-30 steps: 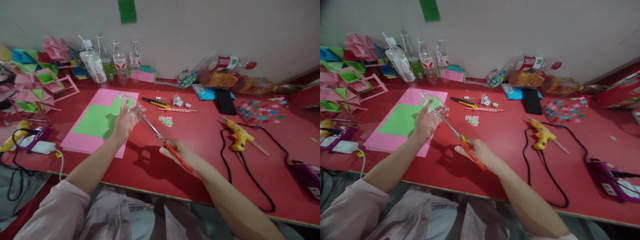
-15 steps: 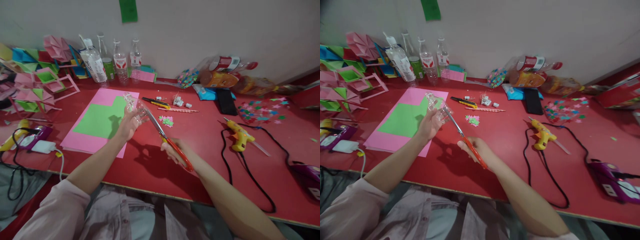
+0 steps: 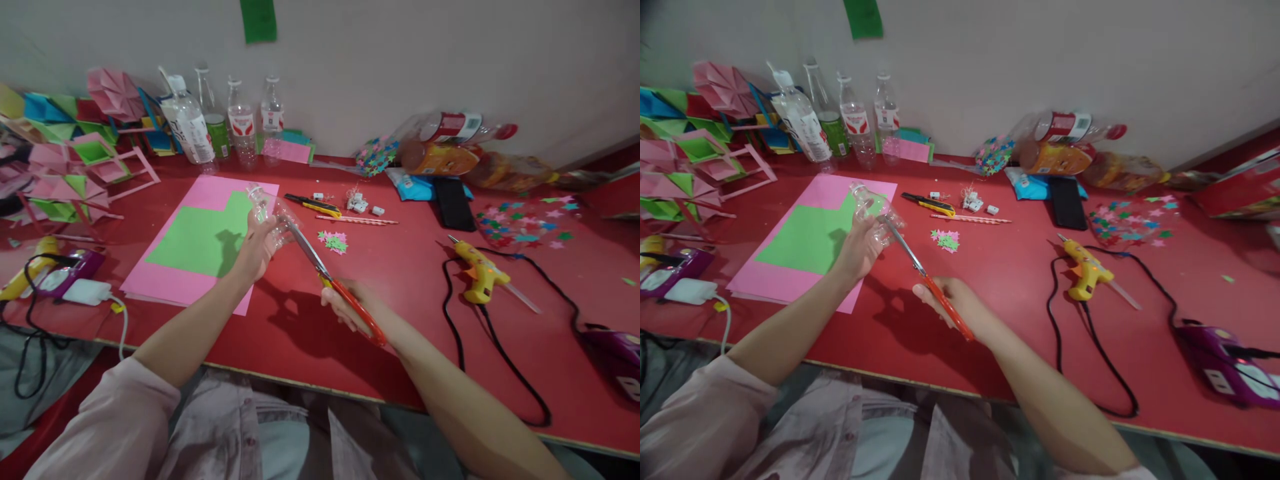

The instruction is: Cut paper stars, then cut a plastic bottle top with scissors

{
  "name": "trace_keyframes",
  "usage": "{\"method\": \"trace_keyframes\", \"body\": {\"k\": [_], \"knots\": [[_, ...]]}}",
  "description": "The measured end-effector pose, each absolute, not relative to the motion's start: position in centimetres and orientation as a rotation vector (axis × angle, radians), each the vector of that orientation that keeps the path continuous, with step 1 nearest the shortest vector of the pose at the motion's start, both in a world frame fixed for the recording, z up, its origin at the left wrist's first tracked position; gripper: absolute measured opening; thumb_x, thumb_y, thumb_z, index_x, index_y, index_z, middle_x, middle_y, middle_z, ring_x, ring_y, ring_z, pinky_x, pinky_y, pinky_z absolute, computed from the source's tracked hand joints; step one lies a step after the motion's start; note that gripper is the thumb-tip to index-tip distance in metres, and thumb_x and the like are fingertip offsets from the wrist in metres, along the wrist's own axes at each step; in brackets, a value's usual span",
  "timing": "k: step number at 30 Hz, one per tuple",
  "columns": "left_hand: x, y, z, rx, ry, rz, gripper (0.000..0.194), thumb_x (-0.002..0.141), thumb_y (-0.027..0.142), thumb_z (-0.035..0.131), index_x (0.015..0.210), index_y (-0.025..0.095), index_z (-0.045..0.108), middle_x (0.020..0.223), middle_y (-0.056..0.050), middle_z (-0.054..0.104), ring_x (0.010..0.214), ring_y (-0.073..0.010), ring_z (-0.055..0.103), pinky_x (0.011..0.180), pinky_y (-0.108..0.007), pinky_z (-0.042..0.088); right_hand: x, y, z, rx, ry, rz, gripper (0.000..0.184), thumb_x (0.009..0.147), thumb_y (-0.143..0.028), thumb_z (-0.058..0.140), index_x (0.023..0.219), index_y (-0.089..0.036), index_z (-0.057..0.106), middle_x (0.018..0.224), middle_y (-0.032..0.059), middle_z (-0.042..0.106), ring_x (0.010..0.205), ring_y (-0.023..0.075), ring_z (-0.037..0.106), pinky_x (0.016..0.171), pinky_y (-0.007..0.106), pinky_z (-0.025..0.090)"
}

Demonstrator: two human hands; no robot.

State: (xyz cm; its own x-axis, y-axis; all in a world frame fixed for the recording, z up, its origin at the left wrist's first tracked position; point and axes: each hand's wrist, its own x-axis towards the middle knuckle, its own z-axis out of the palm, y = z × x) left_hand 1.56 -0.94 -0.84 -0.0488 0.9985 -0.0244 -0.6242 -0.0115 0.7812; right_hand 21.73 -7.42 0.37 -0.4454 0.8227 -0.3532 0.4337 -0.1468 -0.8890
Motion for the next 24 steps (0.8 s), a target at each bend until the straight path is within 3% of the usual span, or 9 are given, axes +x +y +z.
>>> {"method": "trace_keyframes", "body": {"k": [9,16,24], "knots": [[1.54,-0.89,-1.30,0.679,0.721,1.497,0.067,0.073,0.036,0.075,0.132,0.032,0.043,0.087,0.002,0.068,0.096,-0.0200,0.068,0.102,-0.046,0.046,21.36,-7.67,0.85,-1.456,-1.801,1.600,0.055,0.077,-0.075,0.053,0.070,-0.021,0.050,0.048,-0.0099,0.037,0.036,0.0065,0.038,0.043,0.024,0.032],[1.50,-0.91,-1.42,0.712,0.699,1.492,0.066,0.075,0.036,0.073,0.134,0.033,0.042,0.090,0.000,0.067,0.105,-0.0218,0.067,0.104,-0.047,0.044,21.22,-7.69,0.92,-1.424,-1.740,1.643,0.055,0.076,-0.076,0.053,0.067,-0.022,0.046,0.045,-0.0104,0.037,0.035,0.0063,0.037,0.044,0.025,0.032],[1.62,-1.00,-1.43,0.667,0.735,1.490,0.072,0.075,0.034,0.073,0.138,0.035,0.038,0.119,-0.004,0.064,0.123,-0.0227,0.058,0.107,-0.048,0.042,21.20,-7.65,0.78,-1.439,-1.665,1.709,0.046,0.079,-0.067,0.055,0.069,-0.022,0.048,0.040,-0.0109,0.036,0.034,0.0071,0.036,0.043,0.025,0.030]]}}
